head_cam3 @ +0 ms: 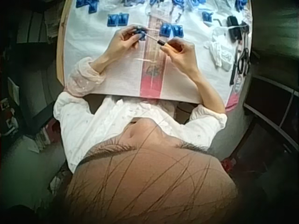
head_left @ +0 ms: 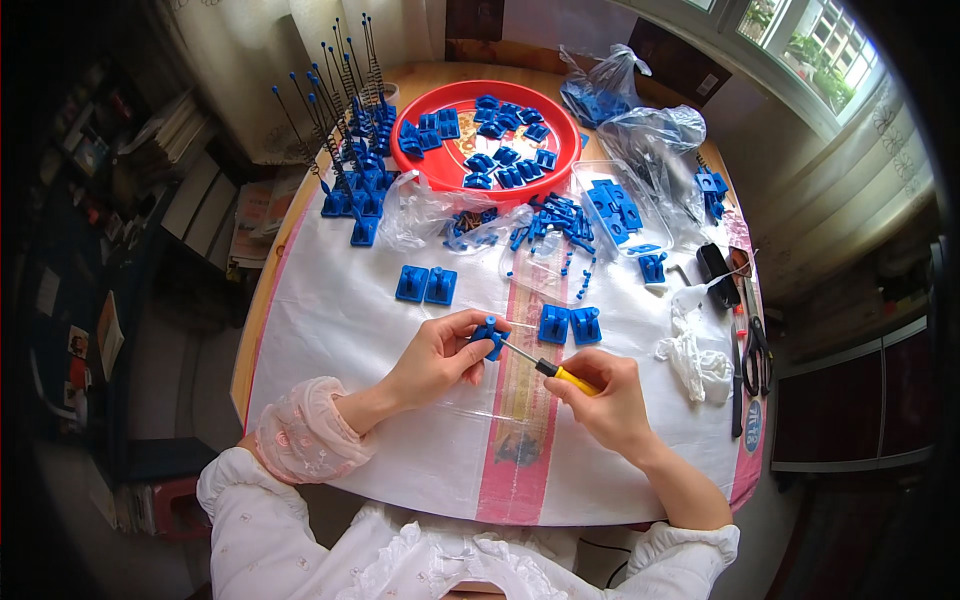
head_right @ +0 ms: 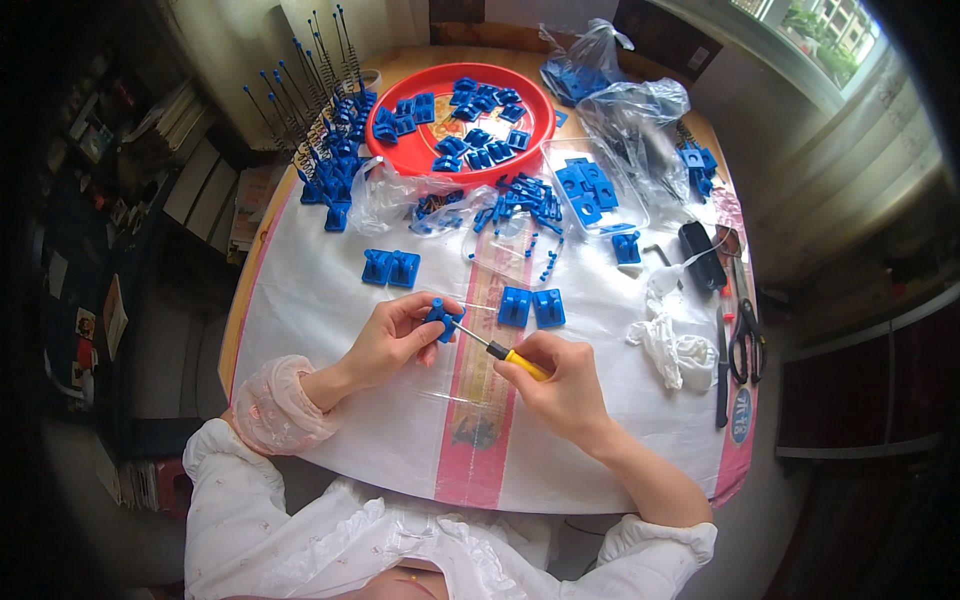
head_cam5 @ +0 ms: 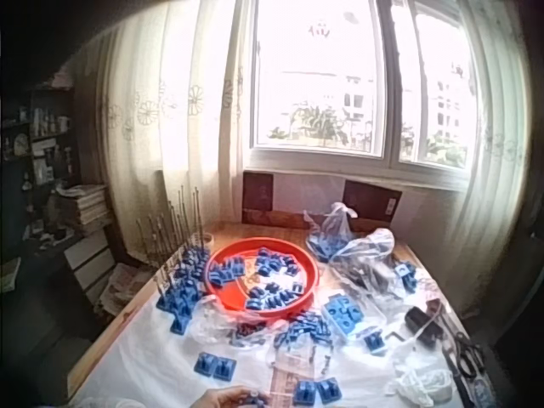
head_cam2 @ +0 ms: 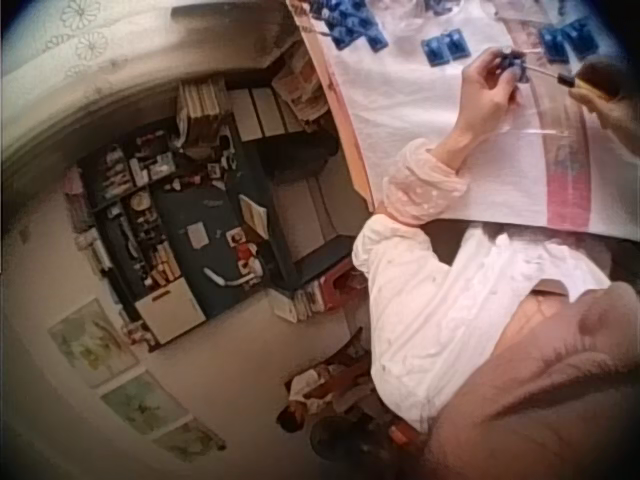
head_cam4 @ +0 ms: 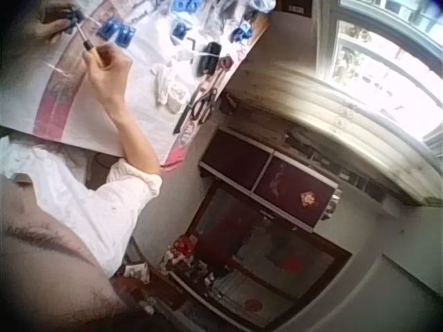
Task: Assembling blue plastic lighting components using a screwdriver.
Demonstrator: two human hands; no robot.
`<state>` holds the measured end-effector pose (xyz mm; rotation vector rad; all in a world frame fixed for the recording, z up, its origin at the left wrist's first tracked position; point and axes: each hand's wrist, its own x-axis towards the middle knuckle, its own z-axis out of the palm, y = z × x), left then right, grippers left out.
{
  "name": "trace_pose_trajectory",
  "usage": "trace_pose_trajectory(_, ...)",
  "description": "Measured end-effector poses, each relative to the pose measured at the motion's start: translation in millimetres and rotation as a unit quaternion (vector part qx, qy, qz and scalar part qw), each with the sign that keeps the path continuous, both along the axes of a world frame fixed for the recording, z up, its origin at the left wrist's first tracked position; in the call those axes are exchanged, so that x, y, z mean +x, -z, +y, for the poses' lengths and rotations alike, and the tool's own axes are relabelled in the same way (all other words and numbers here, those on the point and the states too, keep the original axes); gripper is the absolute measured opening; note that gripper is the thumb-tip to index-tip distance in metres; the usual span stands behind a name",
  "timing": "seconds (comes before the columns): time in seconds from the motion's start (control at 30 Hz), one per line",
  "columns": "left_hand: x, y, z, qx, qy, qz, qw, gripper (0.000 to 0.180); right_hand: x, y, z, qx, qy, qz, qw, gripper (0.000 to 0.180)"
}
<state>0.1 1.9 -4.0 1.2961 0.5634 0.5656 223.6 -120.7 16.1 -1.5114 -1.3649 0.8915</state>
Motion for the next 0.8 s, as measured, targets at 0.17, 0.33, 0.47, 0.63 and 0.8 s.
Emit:
trace_pose_trajectory(0.17, -0.6, -2.0, -0.2, -0.002, 0.001, 0.002, 1.000, 0.028, 2.4, -12.5, 3.6, -0.137, -0.017, 0.142, 0.980, 0.018)
trace_pose_trajectory(0.33, -1.1, -4.2, 0.4, -0.002, 0.000, -0.004, 1.000, 0.028, 15.2, -13.9, 11.2, -0.254, -0.057, 0.299, 0.918, 0.023)
trace_pose_trajectory(0.47, 0.4, -4.9, -0.8, 0.000, 0.005, -0.005, 1.000, 0.028, 23.5, -7.7, 15.0, -0.299, -0.093, 0.384, 0.869, 0.027)
trace_pose_trajectory(0.63, -0.1, -4.1, -1.0, 0.003, 0.008, -0.003, 1.000, 0.029, 22.6, -10.0, 13.7, -0.266, -0.096, 0.282, 0.917, 0.026)
trace_pose_trajectory(0.8, 0.9, -3.2, -0.7, -0.005, 0.007, -0.002, 1.000, 0.027, -0.8, -5.5, 0.8, 0.074, -0.038, -0.169, 0.982, 0.019)
